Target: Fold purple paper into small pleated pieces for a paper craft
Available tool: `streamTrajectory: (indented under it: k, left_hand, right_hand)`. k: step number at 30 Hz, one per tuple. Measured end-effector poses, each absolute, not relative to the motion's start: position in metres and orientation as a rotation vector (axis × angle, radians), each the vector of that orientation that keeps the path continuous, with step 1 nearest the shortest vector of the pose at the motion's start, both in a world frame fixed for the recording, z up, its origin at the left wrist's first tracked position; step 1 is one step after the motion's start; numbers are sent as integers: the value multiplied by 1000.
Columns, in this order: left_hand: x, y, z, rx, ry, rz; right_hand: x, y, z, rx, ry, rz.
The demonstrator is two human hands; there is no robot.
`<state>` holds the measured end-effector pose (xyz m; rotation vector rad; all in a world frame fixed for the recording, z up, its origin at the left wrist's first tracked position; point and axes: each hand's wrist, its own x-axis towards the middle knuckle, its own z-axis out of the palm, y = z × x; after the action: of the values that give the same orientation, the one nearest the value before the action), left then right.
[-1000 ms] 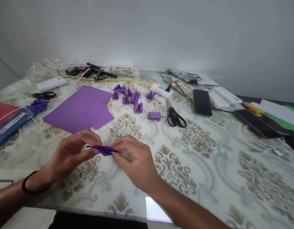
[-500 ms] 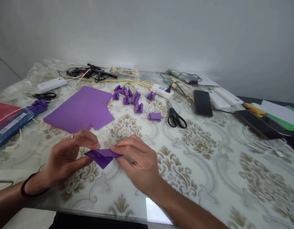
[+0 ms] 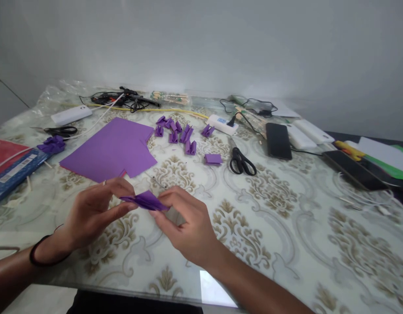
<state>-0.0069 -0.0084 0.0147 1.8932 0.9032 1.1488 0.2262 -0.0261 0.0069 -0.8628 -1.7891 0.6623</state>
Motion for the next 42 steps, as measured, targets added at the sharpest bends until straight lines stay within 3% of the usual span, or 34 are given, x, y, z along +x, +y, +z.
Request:
streamTrajectory:
  k: [7,18,32,39,42]
  left_hand:
    - [-7,-8,12,1661,989,989]
    - [-2,-9,9,1637,982,796]
    - [-2,-11,13,1514,905,775]
    - [-3,-15,18,1709,842,766]
    - [-1,-17,13,1899,879,952]
  right_hand:
    - [224,-25,4,-958,-1699,968]
    - [219,-28,4,-1028,-1686,1100]
    - [220,-27,4,-996,-1550,1205]
    - [221,-25,4,-1045,-1447,1388]
    - [221,-23,4,-1046,-1403,1459]
